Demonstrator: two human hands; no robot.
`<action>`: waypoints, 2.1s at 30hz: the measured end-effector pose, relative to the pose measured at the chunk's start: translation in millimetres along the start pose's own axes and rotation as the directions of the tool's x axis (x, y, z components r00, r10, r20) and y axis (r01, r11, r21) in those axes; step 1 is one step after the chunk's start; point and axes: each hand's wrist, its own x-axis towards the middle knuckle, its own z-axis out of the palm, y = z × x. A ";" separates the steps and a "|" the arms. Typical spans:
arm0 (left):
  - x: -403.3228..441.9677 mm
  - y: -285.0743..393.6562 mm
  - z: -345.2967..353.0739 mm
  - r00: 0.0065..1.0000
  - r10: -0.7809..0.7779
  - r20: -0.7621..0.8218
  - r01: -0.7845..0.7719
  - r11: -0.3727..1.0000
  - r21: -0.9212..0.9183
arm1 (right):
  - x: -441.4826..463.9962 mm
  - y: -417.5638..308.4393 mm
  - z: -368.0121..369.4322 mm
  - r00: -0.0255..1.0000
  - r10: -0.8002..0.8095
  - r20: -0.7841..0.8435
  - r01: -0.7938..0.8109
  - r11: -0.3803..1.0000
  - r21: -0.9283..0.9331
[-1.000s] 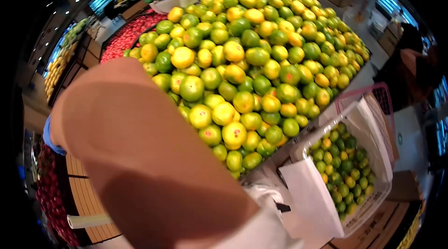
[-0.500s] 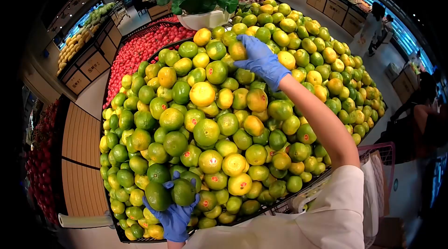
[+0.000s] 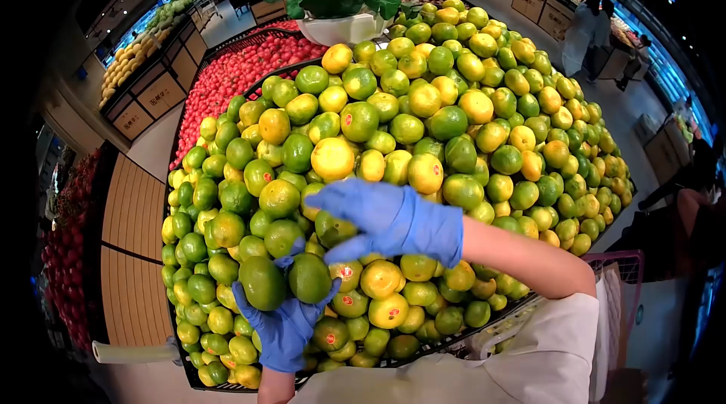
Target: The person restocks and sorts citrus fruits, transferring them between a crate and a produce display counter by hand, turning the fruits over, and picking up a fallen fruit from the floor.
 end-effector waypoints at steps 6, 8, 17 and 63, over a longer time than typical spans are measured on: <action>11.6 -8.3 16.5 0.999 0.032 -0.026 -0.027 0.985 0.172 | 1.4 -26.6 30.3 0.985 0.032 0.169 -0.055 0.990 0.133; 15.2 -6.0 18.2 0.999 0.039 -0.013 -0.036 0.979 0.199 | 0.6 -13.6 24.6 0.997 0.029 0.077 -0.035 0.997 0.074; 13.6 3.6 -14.8 0.994 -0.092 -0.056 0.092 0.996 -0.004 | 12.1 151.4 -66.2 0.852 0.256 -0.457 -0.274 0.961 0.029; -116.3 183.3 -111.0 0.948 0.316 -0.016 -0.313 0.944 0.109 | 383.3 58.5 196.2 0.950 0.233 0.209 -0.191 0.960 -0.204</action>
